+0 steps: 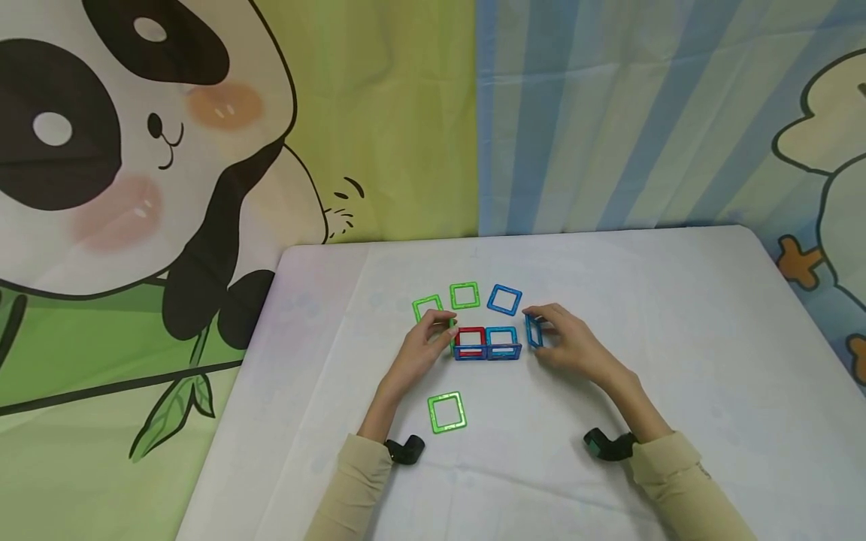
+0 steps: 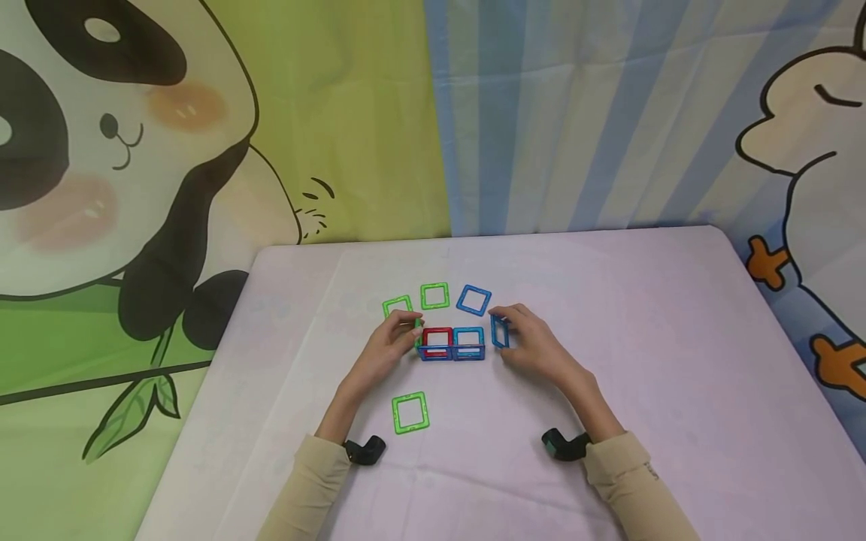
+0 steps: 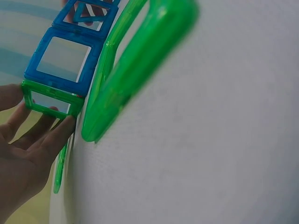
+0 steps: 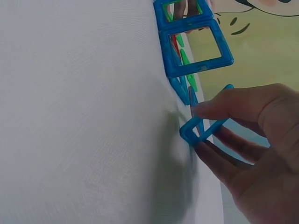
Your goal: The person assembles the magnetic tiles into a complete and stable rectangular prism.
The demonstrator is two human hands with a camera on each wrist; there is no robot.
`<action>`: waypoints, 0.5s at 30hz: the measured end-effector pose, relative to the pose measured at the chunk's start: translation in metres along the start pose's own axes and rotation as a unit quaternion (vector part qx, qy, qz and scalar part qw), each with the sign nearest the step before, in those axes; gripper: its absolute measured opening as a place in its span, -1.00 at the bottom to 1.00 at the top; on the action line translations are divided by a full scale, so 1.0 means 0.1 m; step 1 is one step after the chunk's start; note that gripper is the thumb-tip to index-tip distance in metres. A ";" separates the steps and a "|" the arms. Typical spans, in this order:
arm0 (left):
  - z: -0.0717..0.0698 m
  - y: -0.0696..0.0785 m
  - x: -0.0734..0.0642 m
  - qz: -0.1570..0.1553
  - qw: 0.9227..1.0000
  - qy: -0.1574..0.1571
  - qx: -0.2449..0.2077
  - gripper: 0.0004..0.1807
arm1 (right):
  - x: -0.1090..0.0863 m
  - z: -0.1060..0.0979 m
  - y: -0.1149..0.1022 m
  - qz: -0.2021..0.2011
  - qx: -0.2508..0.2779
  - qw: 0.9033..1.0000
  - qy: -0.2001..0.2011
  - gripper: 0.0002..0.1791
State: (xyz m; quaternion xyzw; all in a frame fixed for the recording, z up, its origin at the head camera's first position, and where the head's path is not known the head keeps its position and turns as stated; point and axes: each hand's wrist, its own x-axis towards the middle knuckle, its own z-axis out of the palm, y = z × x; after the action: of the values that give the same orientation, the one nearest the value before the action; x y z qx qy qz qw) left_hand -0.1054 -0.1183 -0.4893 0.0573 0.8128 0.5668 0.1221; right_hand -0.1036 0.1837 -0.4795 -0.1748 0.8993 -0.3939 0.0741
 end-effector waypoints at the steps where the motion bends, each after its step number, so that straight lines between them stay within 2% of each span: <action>1: 0.00 0.00 0.00 0.000 1.000 0.000 0.000 -0.63 | -0.01 0.00 0.00 0.000 0.003 1.000 -0.002 -0.26; 15: 0.00 -0.02 0.01 0.003 1.000 0.000 -0.001 -0.63 | -0.04 0.04 0.03 -0.023 0.046 0.999 -0.011 -0.25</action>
State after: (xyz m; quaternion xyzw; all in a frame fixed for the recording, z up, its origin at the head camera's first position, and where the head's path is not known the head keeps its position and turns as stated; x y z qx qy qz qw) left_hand -0.1059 -0.1193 -0.4911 0.0598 0.8123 0.5677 0.1202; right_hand -0.0999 0.1844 -0.4843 -0.1959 0.8753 -0.4343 0.0830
